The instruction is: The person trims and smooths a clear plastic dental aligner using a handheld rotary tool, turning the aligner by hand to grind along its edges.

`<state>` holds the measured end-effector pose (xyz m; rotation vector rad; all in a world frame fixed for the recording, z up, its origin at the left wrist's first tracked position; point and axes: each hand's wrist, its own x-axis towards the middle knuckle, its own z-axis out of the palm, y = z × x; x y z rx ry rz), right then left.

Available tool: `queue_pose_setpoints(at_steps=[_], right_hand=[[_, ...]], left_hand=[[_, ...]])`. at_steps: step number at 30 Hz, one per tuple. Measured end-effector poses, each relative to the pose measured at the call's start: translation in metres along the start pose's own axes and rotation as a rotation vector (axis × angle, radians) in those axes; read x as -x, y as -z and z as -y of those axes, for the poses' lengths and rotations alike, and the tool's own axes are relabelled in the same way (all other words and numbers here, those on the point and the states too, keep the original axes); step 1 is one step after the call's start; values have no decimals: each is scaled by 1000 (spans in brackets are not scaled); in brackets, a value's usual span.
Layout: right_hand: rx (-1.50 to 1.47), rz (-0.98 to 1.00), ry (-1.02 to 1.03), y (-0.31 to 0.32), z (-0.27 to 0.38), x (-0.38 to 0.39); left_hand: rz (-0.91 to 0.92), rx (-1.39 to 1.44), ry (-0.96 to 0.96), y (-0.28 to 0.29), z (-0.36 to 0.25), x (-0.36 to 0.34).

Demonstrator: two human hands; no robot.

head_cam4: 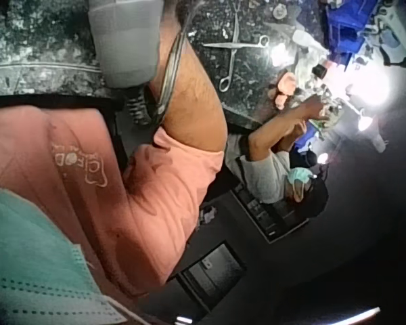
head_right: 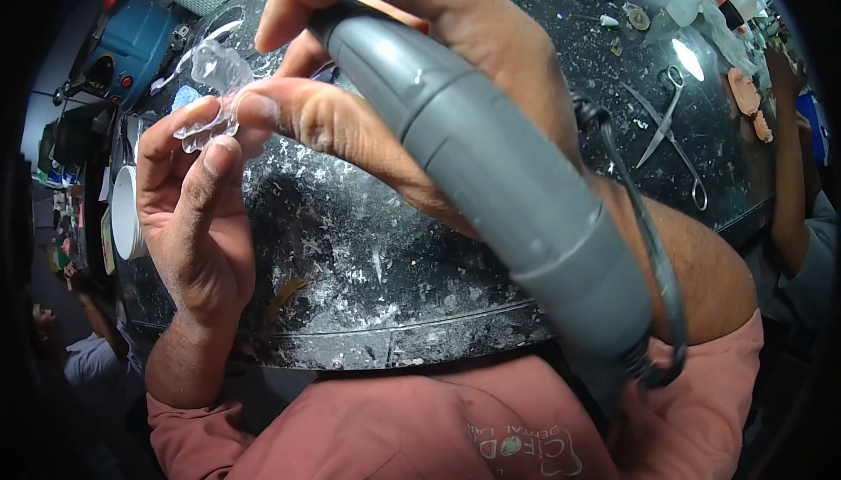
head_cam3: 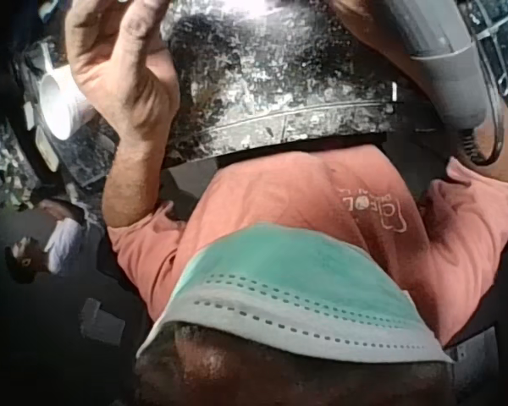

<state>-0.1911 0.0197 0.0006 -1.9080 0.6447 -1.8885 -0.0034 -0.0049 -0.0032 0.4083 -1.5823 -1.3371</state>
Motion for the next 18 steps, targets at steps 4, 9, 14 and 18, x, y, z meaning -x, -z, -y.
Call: queue_pose_setpoints(at_steps=[4, 9, 14, 18], right_hand=[[-6, 23, -22, 2, -1, 1], [7, 32, -25, 1, -2, 3], [-8, 32, -37, 0, -5, 5], [-31, 21, -41, -1, -6, 6]], left_hand=[[17, 142, 142, -1, -3, 2], [-23, 74, 211, -6, -8, 2], [-73, 9, 277, -5, -7, 3], [-37, 5, 317, -1, -5, 2]])
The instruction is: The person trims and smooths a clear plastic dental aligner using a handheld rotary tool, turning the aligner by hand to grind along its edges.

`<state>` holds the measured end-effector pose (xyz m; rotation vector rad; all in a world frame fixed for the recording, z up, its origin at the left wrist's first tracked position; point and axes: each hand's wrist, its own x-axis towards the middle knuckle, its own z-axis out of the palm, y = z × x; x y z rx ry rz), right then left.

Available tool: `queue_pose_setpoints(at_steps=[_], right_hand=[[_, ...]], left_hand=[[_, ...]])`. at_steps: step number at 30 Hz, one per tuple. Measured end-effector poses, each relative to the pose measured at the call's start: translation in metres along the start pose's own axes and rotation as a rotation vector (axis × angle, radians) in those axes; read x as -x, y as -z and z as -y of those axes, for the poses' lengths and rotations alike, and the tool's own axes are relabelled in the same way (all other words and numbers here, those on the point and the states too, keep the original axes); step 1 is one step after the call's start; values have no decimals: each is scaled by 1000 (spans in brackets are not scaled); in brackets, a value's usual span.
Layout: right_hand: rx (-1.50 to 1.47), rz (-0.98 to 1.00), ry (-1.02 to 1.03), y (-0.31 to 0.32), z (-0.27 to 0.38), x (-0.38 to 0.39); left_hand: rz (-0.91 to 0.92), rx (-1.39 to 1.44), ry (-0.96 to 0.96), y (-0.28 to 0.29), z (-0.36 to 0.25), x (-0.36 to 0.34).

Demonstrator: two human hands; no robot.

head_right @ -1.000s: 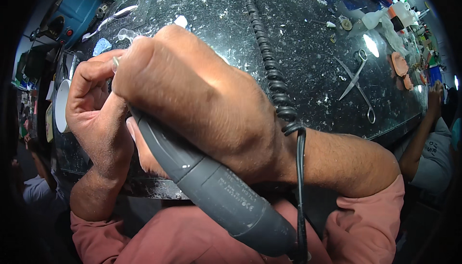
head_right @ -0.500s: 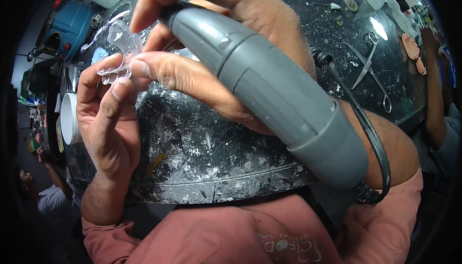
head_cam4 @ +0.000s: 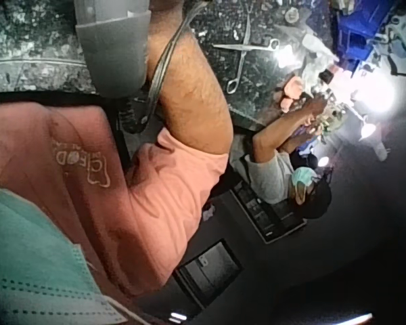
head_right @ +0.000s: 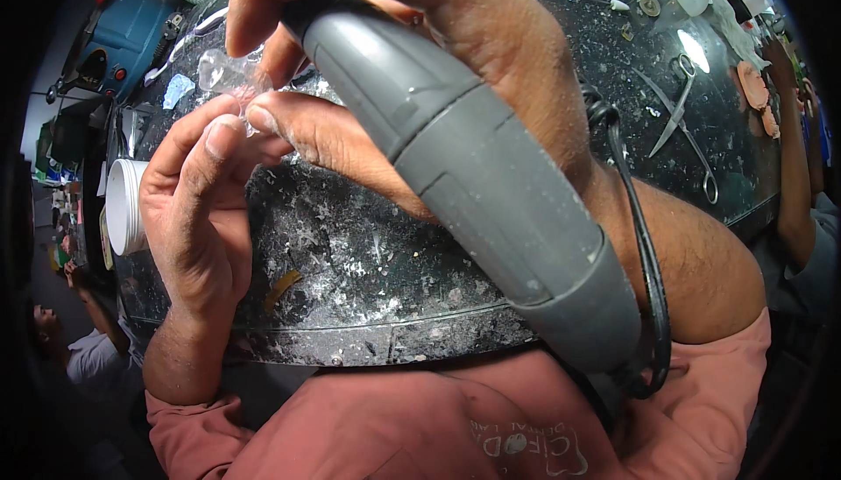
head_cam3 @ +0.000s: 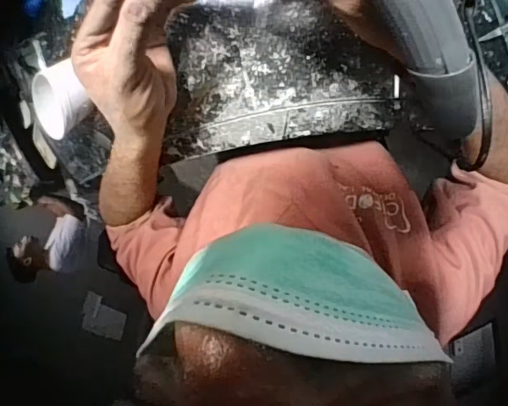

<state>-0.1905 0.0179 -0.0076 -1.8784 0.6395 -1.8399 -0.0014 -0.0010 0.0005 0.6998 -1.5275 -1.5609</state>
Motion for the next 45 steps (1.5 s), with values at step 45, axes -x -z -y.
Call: queue_pose_setpoints(at_steps=[45], right_hand=[[289, 210, 120, 5, 10, -3]], left_hand=[[125, 133, 132, -4, 1, -4]])
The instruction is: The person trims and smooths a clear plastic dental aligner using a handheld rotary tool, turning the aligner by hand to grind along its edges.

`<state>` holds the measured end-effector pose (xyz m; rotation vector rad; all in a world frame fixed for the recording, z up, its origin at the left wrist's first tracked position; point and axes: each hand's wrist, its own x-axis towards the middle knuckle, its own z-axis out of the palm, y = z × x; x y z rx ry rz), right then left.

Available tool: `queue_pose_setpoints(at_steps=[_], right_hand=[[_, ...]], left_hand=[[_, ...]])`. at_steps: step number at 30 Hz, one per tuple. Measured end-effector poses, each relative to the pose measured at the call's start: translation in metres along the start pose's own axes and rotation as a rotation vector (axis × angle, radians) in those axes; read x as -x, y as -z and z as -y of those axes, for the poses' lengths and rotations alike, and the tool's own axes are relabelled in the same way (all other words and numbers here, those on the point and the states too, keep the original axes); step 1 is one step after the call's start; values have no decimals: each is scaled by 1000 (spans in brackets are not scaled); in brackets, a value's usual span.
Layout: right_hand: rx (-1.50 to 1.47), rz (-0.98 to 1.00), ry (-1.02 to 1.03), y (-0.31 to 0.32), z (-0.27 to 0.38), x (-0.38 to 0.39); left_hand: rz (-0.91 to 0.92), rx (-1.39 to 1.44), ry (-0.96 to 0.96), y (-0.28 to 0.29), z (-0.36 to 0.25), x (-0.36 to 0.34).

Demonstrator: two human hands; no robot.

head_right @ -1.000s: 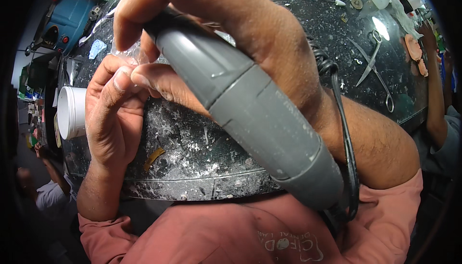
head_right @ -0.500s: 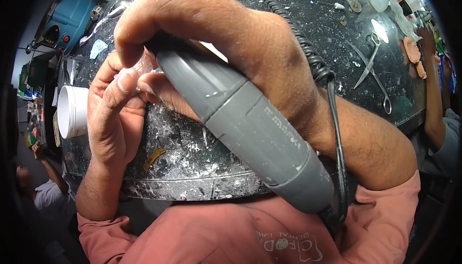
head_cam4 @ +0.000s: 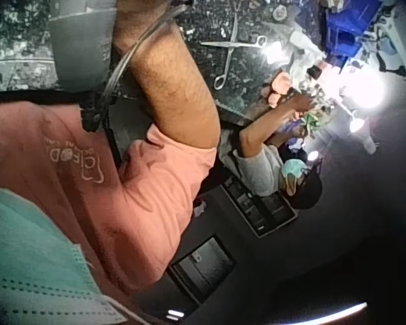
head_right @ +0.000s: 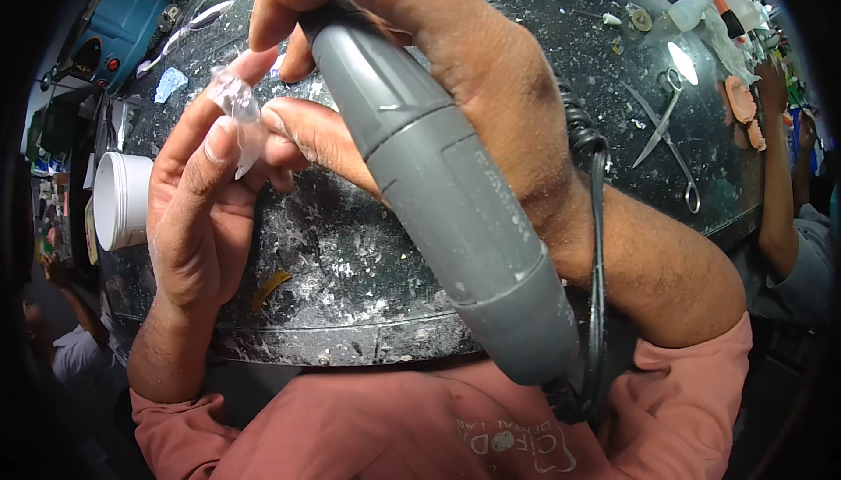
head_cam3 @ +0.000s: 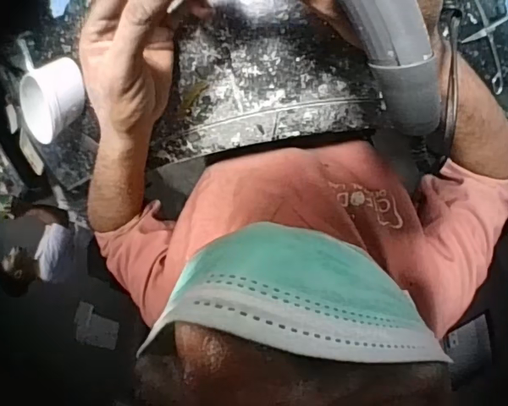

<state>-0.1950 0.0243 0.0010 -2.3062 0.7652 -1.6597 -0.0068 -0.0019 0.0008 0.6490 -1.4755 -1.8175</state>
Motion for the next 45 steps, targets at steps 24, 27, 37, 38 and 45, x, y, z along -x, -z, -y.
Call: queue_pose_setpoints(at_steps=[24, 27, 37, 38, 45], right_hand=[[96, 48, -58, -8, 13, -1], [39, -20, -170, -9, 10, 5], [164, -9, -385, 10, 27, 1], [184, 12, -209, 13, 20, 5], [-1, -46, -141, -6, 23, 0]], left_hand=[[28, -144, -226, 4, 1, 5], [70, -118, -181, 3, -2, 4], [18, 124, 9, 2, -7, 5], [42, 148, 23, 4, -8, 4], [27, 179, 24, 7, -6, 8]])
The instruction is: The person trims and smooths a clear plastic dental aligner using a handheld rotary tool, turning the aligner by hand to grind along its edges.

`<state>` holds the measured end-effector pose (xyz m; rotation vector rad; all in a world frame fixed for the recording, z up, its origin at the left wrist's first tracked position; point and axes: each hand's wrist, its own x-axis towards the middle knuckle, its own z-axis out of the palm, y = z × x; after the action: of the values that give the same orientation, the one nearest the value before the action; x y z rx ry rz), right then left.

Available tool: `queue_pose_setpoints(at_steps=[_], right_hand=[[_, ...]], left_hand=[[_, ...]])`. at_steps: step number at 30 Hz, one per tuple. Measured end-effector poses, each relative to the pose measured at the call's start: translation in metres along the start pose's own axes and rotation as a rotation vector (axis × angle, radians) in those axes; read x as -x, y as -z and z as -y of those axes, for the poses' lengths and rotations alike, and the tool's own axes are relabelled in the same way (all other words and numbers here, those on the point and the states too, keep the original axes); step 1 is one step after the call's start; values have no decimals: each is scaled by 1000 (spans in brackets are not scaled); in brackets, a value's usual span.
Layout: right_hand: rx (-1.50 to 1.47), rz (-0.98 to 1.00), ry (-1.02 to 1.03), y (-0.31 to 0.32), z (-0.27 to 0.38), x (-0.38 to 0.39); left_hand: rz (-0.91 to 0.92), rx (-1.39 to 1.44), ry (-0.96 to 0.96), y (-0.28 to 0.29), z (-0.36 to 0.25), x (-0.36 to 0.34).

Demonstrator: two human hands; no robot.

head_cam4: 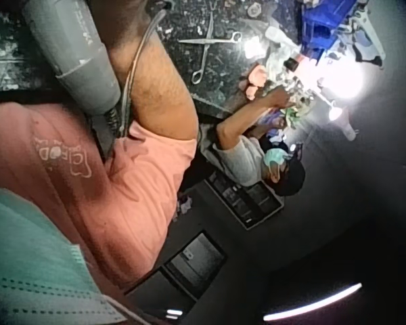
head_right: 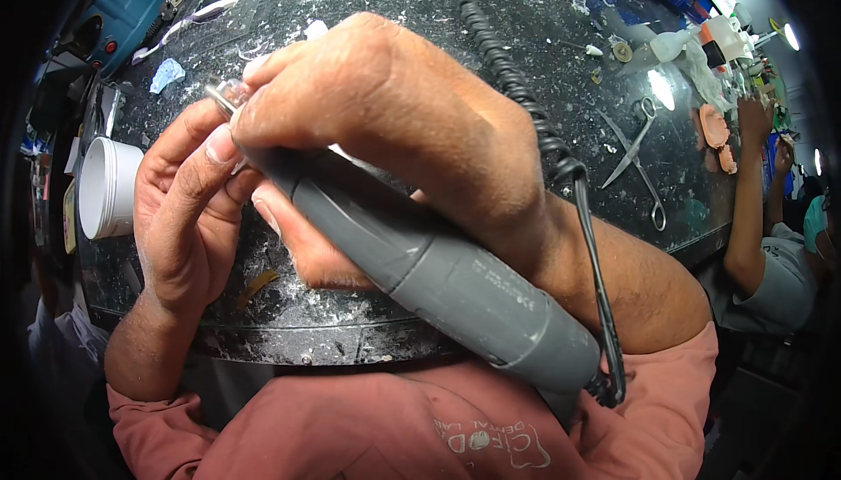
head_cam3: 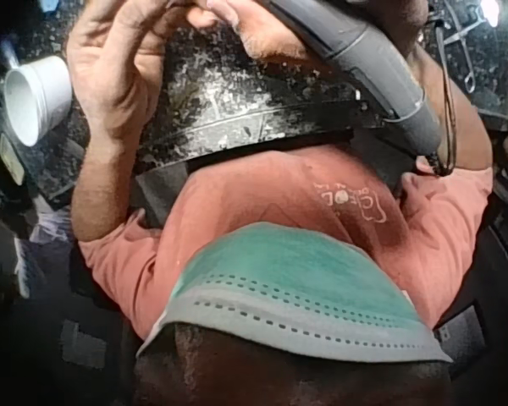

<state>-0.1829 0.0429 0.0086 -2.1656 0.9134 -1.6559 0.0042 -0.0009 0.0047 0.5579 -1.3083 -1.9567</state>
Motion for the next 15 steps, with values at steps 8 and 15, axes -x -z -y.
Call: queue_pose_setpoints(at_steps=[8, 15], right_hand=[[-122, -180, 42, -14, -4, 3], [-132, -67, 92, -10, -8, 4]], left_hand=[[-18, -72, -52, 0, 3, 2], [-99, -266, -108, -2, 2, 2]])
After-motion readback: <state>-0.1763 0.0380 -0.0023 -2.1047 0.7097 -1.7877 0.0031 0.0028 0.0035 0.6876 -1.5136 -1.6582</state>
